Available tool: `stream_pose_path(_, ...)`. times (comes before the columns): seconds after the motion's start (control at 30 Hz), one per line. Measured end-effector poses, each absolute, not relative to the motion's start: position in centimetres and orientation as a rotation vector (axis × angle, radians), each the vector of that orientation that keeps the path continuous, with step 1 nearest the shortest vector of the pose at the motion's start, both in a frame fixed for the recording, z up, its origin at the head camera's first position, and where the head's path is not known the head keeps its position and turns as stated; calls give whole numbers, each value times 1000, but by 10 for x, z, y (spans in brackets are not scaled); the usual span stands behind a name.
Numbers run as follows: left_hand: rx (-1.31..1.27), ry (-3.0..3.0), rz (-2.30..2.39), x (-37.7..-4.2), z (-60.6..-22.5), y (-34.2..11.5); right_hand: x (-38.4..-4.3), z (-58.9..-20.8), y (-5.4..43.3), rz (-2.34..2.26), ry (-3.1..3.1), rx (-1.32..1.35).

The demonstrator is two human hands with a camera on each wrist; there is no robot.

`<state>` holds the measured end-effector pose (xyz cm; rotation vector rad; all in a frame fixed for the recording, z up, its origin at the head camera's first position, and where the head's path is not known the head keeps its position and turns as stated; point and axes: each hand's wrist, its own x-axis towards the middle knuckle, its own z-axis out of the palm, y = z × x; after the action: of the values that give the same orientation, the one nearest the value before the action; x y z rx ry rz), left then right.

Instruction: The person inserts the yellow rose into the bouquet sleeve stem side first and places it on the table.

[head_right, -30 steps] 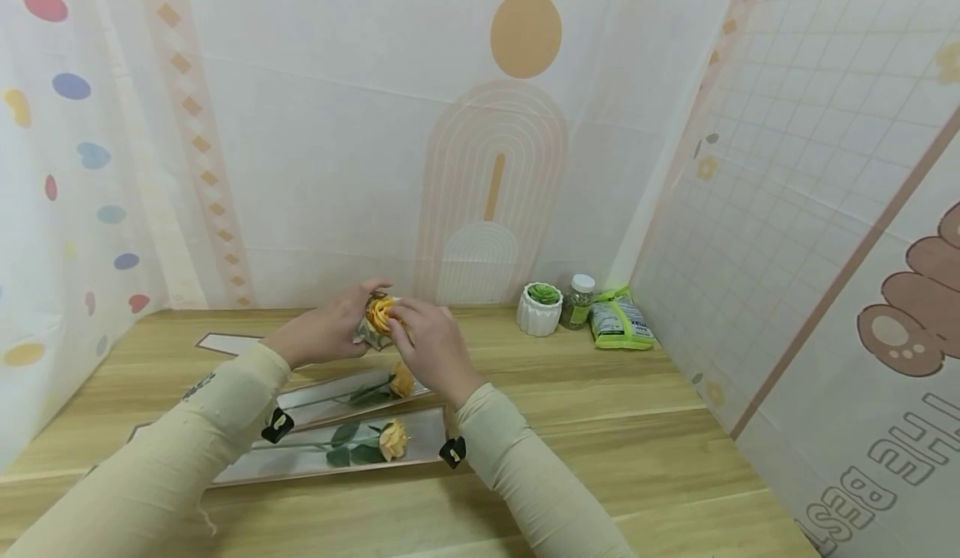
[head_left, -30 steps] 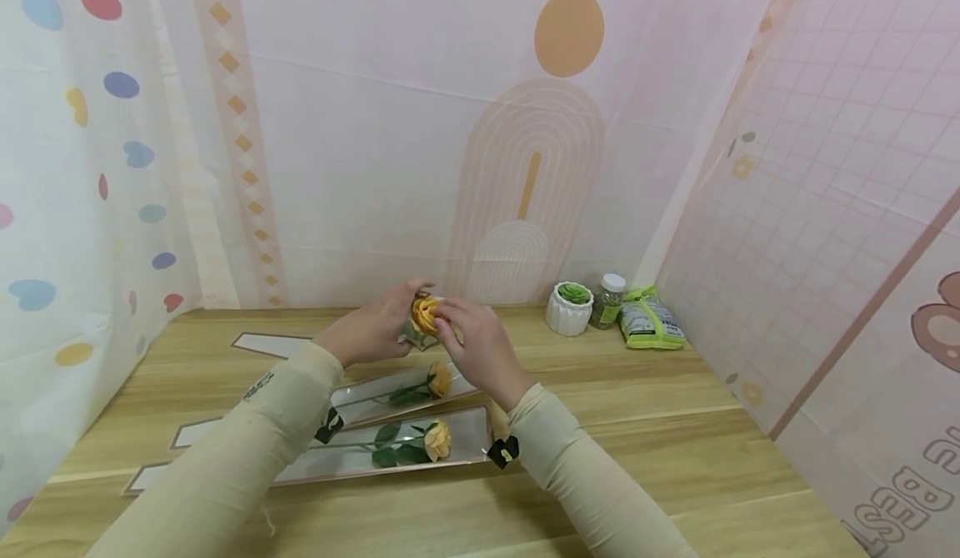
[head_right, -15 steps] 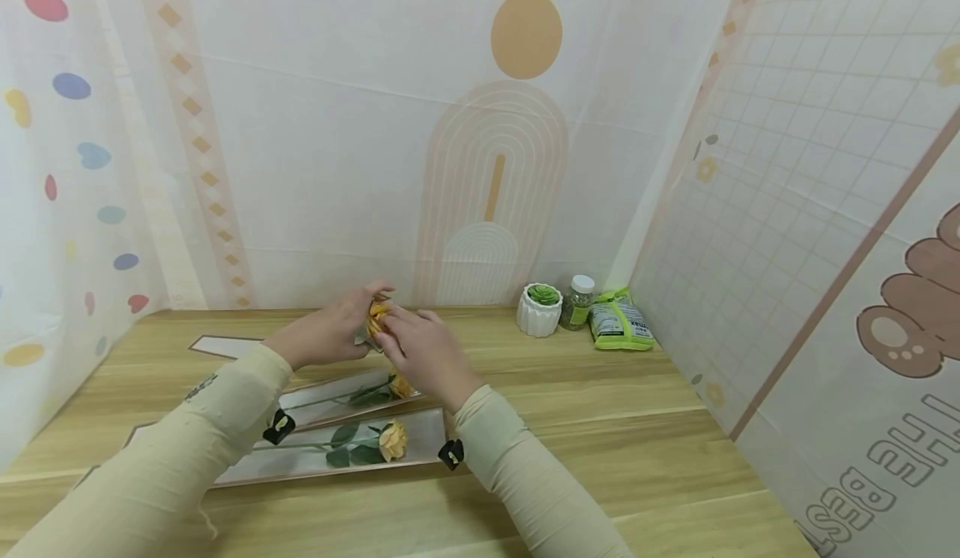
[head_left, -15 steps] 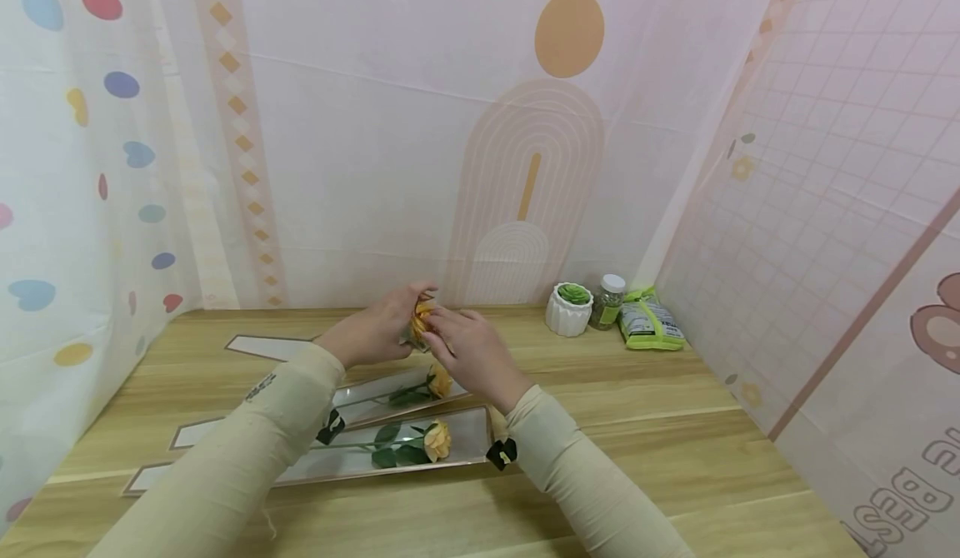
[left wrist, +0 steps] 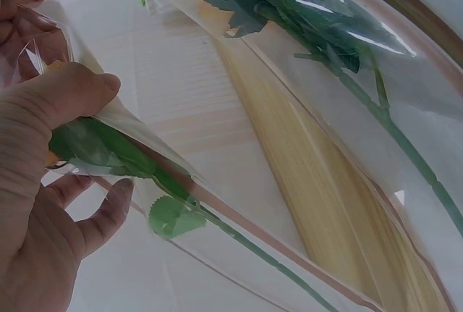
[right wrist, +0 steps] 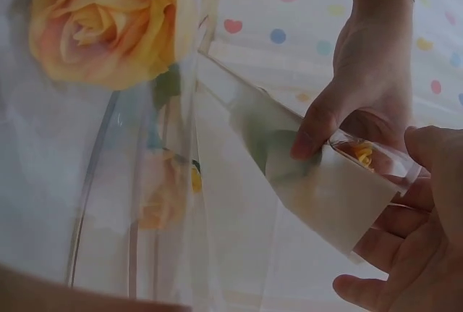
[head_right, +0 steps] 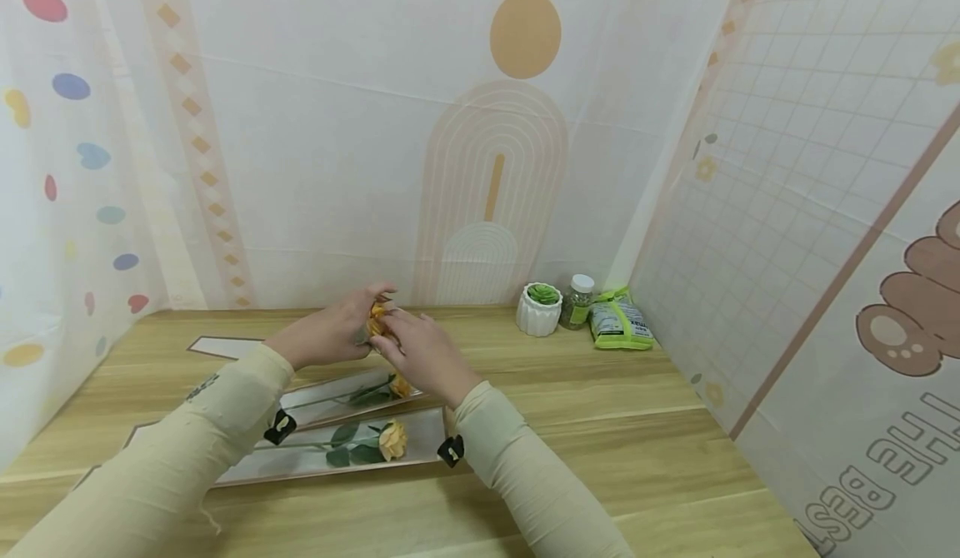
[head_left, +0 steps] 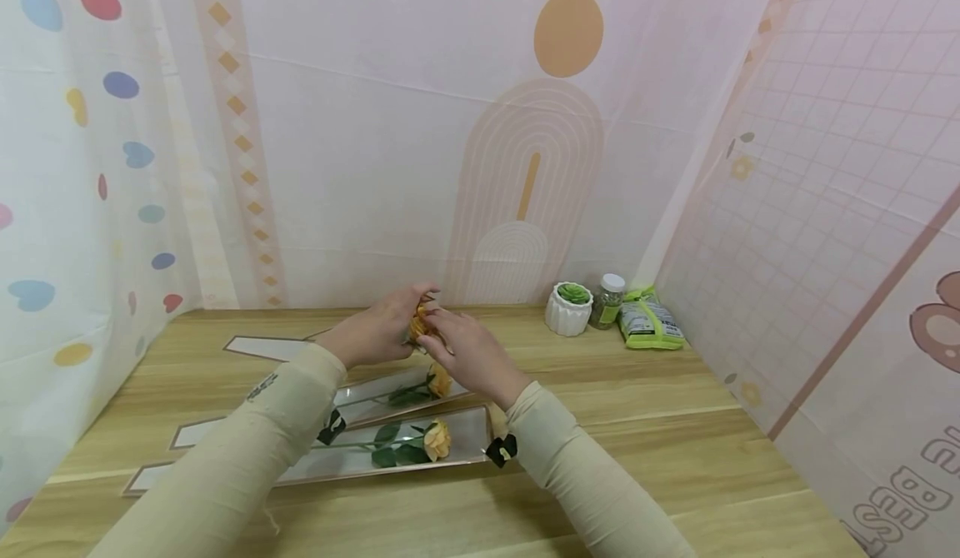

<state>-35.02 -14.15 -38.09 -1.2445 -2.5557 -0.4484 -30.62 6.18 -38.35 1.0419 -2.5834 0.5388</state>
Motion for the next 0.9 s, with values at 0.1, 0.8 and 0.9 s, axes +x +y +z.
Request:
stream_pose_path(0.1,-1245,-2562,-460,-350,-381,-141,-308,-383,61,569,-2590,1047)
stream_pose_path(0.8,-1260,-2514,-401,-348,-379,-141,-320,-386,55,804,-2465,1061)
stream_pose_path(0.9,-1207,-2535,-383,-347,-380,-142,-320,-389,56,870,-2410,1014)
